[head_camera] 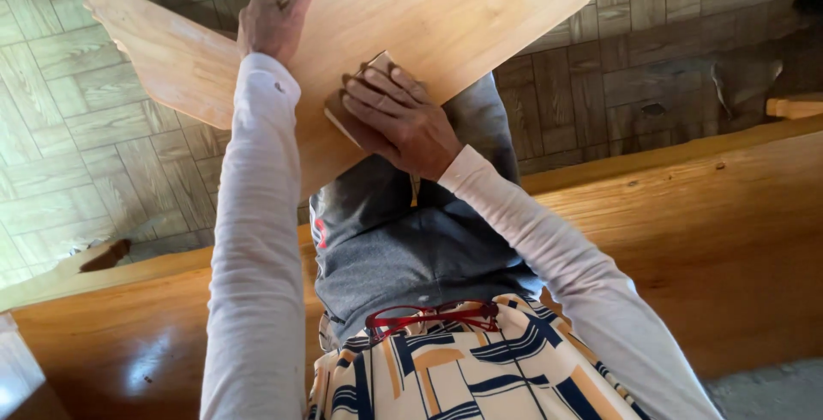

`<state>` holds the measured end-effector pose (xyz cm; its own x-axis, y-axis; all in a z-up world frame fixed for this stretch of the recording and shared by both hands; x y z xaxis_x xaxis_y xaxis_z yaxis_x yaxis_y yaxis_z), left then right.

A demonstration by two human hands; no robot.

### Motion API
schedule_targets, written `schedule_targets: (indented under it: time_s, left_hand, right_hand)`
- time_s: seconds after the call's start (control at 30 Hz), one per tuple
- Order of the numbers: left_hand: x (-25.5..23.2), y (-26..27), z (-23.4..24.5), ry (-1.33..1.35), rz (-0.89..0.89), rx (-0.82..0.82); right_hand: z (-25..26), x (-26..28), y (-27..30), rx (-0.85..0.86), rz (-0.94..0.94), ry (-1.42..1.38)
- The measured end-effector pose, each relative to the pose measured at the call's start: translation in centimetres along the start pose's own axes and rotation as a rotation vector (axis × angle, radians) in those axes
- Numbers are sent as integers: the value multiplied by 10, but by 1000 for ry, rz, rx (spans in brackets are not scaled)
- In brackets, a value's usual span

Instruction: The person sits on the floor and sands a light-colored wooden piece using a sanding block. They hold the wood with one hand and rub the sanding block along the edges and flat surfaces, flipping the piece to work on different sides.

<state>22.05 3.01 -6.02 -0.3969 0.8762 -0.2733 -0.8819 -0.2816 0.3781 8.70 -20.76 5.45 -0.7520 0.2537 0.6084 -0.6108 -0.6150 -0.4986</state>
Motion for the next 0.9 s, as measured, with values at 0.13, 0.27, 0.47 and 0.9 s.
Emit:
schedule_targets:
  time_s: [0.13,0.27,0.47,0.9]
  left_hand:
    - [14,-8,-5,-12,-94,-195]
    - [1,-1,29,-49,-185,-288]
    - [-76,73,114,-6,-585,-657]
    - [-79,155,114,130,-671,-756]
  right_hand:
    - [34,-28,6,27,44,-37]
    - [77,-179,101,-519,-676,-177]
    - [91,-153,69,-740,-631,102]
    - [12,-32,4,101,30,444]
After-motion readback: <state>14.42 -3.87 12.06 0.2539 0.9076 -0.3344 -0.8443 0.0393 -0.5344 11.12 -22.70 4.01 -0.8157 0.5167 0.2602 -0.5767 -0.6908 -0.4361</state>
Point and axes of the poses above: each hand's wrist, its own y-axis away from the middle knuckle, its own z-axis out of the back of the hand, x = y × z, the point moved 5 cm from there along -y, towards the middle knuckle, and after that the axes turned 14 degrees about -y, right-handed, at the moved point
